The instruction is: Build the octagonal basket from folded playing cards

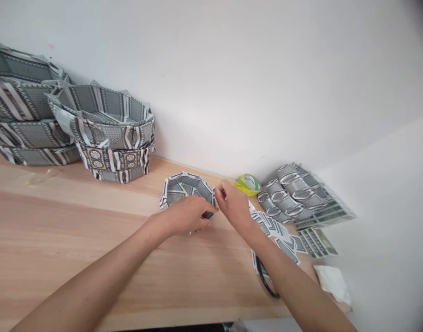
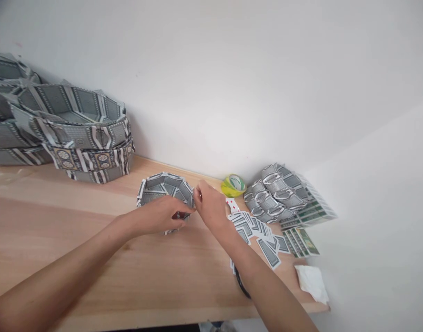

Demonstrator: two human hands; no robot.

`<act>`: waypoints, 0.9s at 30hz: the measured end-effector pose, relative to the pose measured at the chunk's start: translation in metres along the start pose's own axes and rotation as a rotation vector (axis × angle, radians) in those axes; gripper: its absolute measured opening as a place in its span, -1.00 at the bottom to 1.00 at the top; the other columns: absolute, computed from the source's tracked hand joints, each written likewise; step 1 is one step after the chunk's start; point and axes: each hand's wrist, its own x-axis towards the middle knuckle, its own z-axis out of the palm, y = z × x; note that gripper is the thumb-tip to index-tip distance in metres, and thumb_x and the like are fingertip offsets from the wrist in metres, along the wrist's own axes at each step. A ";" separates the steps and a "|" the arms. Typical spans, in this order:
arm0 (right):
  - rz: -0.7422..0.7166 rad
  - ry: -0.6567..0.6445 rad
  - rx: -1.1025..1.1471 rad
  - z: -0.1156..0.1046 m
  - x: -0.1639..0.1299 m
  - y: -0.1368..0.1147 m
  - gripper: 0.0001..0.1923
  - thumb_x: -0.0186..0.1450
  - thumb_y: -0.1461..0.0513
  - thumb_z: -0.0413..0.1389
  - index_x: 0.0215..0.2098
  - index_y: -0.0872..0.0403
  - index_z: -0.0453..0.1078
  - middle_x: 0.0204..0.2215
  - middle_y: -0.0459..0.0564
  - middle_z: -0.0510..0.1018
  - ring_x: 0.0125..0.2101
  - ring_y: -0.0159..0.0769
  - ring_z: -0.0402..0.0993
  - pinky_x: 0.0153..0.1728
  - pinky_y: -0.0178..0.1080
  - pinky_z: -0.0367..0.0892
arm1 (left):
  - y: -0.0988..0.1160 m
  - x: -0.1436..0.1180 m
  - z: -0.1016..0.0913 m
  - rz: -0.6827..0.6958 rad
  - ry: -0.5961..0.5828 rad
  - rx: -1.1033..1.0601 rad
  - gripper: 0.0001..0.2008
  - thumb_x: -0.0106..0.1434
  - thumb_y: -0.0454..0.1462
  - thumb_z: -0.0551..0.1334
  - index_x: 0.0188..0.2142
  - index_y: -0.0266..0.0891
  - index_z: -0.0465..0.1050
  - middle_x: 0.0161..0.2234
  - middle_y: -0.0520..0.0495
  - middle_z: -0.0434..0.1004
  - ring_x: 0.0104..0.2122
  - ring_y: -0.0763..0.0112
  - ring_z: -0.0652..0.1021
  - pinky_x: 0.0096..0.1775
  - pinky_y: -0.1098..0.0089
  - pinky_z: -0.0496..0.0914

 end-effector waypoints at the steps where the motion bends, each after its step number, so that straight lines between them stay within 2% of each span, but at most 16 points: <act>1: -0.007 0.003 0.002 0.000 0.001 0.000 -0.84 0.31 0.25 -0.03 -0.45 0.04 0.21 -0.58 -0.16 0.41 -0.56 -0.41 0.25 -0.51 -0.33 -0.07 | 0.000 0.000 0.000 0.005 0.001 -0.003 -0.91 0.07 -0.38 0.13 -0.47 -0.22 0.39 -0.59 0.09 0.26 -0.56 0.50 0.25 -0.51 0.47 0.06; 4: -0.047 0.000 0.006 0.000 0.004 0.001 -0.84 0.29 0.25 -0.01 -0.47 0.04 0.21 -0.60 -0.17 0.39 -0.60 -0.43 0.19 -0.52 -0.33 -0.06 | -0.001 0.000 0.001 0.018 -0.001 -0.014 -0.89 0.08 -0.38 0.12 -0.43 -0.21 0.41 -0.55 0.09 0.32 -0.53 0.50 0.29 -0.49 0.47 0.07; 8: -0.086 -0.014 0.032 0.001 0.006 0.004 -0.85 0.29 0.24 -0.02 -0.46 0.04 0.22 -0.60 -0.17 0.39 -0.59 -0.43 0.19 -0.51 -0.34 -0.04 | -0.002 0.001 0.001 0.028 0.000 -0.011 -0.93 0.08 -0.38 0.12 -0.49 -0.23 0.34 -0.58 0.10 0.28 -0.54 0.50 0.28 -0.48 0.46 0.07; 12: -0.016 -0.034 0.107 0.002 0.010 0.007 -0.86 0.27 0.23 -0.01 -0.46 0.03 0.24 -0.59 -0.17 0.42 -0.57 -0.41 0.25 -0.50 -0.35 0.00 | -0.002 0.001 0.002 0.026 -0.002 -0.017 -0.93 0.08 -0.38 0.11 -0.52 -0.23 0.28 -0.57 0.09 0.29 -0.53 0.50 0.29 -0.47 0.46 0.06; 16: 0.098 -0.110 0.224 -0.001 0.018 0.010 -0.83 0.24 0.20 0.02 -0.51 0.04 0.21 -0.62 -0.17 0.41 -0.58 -0.41 0.29 -0.52 -0.36 0.04 | -0.001 0.001 0.001 0.038 0.014 -0.003 -0.90 0.06 -0.39 0.11 -0.55 -0.23 0.21 -0.57 0.09 0.28 -0.52 0.50 0.29 -0.47 0.46 0.06; 18: 0.083 -0.124 0.230 -0.001 0.020 0.011 -0.84 0.23 0.22 0.03 -0.51 0.04 0.21 -0.62 -0.17 0.42 -0.58 -0.41 0.29 -0.52 -0.36 0.04 | -0.001 0.000 0.001 0.031 0.013 -0.001 -0.89 0.06 -0.39 0.11 -0.56 -0.23 0.21 -0.58 0.09 0.26 -0.53 0.50 0.28 -0.47 0.46 0.06; 22: -0.053 -0.054 0.127 0.002 0.015 0.011 -0.89 0.26 0.24 0.02 -0.45 0.03 0.25 -0.56 -0.16 0.45 -0.54 -0.39 0.31 -0.49 -0.34 0.04 | 0.000 0.000 0.001 0.012 0.010 -0.006 -0.92 0.07 -0.38 0.11 -0.53 -0.22 0.27 -0.60 0.10 0.20 -0.55 0.49 0.25 -0.50 0.46 0.06; 27: -0.121 0.058 0.023 0.008 0.004 0.007 -0.86 0.30 0.26 0.01 -0.44 0.04 0.27 -0.54 -0.12 0.45 -0.49 -0.37 0.33 -0.45 -0.32 0.05 | -0.002 0.001 0.003 0.005 0.017 -0.002 -0.93 0.07 -0.37 0.11 -0.51 -0.21 0.27 -0.58 0.09 0.29 -0.55 0.49 0.29 -0.48 0.46 0.08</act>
